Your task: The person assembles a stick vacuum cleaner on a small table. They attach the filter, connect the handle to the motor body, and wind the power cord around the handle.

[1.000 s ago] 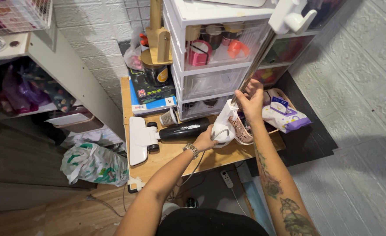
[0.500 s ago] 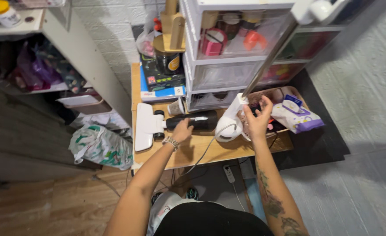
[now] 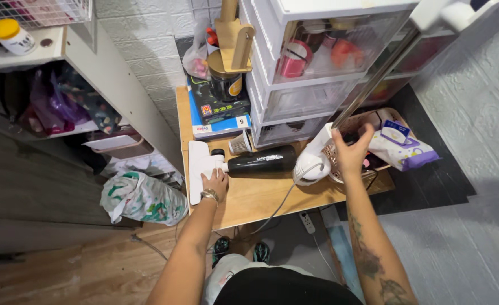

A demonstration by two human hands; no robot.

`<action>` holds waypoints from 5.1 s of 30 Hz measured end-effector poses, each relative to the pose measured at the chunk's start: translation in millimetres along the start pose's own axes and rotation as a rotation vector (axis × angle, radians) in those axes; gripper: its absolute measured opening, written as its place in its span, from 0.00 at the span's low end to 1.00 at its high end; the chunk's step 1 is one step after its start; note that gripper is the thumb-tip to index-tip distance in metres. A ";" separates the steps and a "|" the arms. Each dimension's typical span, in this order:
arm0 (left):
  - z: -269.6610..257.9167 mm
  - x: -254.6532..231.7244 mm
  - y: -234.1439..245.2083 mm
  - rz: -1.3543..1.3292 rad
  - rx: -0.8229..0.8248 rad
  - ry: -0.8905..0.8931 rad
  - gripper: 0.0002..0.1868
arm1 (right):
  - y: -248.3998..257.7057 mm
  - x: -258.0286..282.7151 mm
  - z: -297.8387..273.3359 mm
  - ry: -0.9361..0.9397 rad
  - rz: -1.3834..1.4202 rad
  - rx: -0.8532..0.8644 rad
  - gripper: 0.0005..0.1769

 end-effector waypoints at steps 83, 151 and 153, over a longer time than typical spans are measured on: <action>-87.8 119.2 190.6 -1.409 -0.293 -0.139 0.52 | -102.9 182.9 -27.4 0.132 0.602 0.622 0.25; -129.5 70.2 201.2 -1.388 -0.824 0.171 0.50 | -144.9 362.4 -104.3 0.635 -0.202 1.322 0.12; -130.0 70.9 204.3 -1.449 -0.830 0.125 0.51 | -138.7 368.0 -97.8 0.637 -0.146 1.240 0.10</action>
Point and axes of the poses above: each hand's wrist, its own z-axis towards the middle knuckle, its own y-axis out of the back of the hand, x = y × z, the point moved 3 cm from there along z, towards the middle knuckle, and after that the axes turned 8 degrees about -x, right-handed, at the moved point
